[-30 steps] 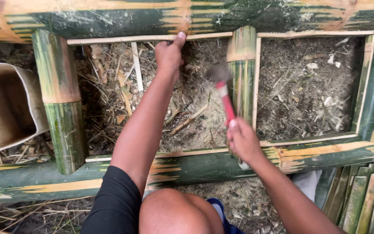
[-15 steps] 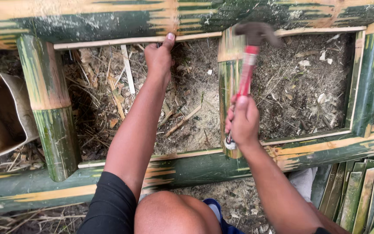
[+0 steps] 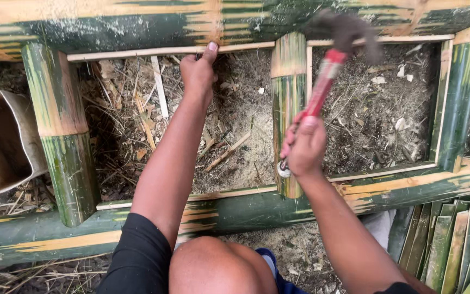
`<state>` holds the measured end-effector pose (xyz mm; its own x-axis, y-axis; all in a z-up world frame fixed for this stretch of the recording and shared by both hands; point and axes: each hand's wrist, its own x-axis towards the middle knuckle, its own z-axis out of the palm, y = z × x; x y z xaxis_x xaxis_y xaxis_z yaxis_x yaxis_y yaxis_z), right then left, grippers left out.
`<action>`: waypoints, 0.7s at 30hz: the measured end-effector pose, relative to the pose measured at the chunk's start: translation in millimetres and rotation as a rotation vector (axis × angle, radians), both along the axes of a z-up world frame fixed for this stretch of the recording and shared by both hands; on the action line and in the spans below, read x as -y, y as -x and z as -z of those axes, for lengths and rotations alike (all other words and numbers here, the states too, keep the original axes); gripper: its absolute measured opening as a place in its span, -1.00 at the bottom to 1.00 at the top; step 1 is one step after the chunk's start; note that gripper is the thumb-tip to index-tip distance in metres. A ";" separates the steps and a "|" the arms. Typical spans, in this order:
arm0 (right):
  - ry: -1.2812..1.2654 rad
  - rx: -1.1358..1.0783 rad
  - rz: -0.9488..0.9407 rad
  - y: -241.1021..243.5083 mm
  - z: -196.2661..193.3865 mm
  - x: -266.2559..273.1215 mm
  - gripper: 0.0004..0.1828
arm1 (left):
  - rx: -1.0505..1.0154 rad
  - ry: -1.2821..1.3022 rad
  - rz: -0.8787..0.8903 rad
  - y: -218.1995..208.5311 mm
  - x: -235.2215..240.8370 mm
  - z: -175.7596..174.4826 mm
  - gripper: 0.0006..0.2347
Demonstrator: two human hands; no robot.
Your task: The person assembles a bamboo structure by sawing bamboo poles and hammering nails to join them. They use a hand saw to cut the bamboo and a hammer to drive nails into the joints, securing the pieces together.
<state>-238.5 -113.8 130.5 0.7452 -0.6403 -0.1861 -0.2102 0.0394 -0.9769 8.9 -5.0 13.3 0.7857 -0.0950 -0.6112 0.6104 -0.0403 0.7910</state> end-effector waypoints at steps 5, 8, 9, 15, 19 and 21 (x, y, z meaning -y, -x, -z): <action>-0.126 -0.373 -0.076 -6.3 -2.3 -4.2 -0.53 | -0.016 0.027 -0.018 0.9 0.6 -3.7 -0.66; -0.112 -0.165 -0.014 -3.1 -1.1 -6.3 -0.53 | -0.035 0.053 -0.013 8.5 -4.4 -2.0 -0.69; -0.102 -0.081 0.013 -5.0 -0.4 -5.5 -0.54 | -0.034 0.045 -0.015 6.1 -3.6 -3.3 -0.69; -0.124 -0.300 -0.042 -12.3 3.8 -7.4 -0.50 | -0.034 0.047 -0.016 2.7 -0.4 -6.1 -0.75; 0.120 -0.370 -0.068 -12.8 7.1 -7.9 -0.48 | -0.027 0.033 -0.027 4.8 -2.3 -2.4 -0.74; 0.090 -0.506 -0.098 -11.8 7.8 -5.3 -0.48 | -0.019 0.048 -0.030 2.9 -0.9 -2.6 -0.75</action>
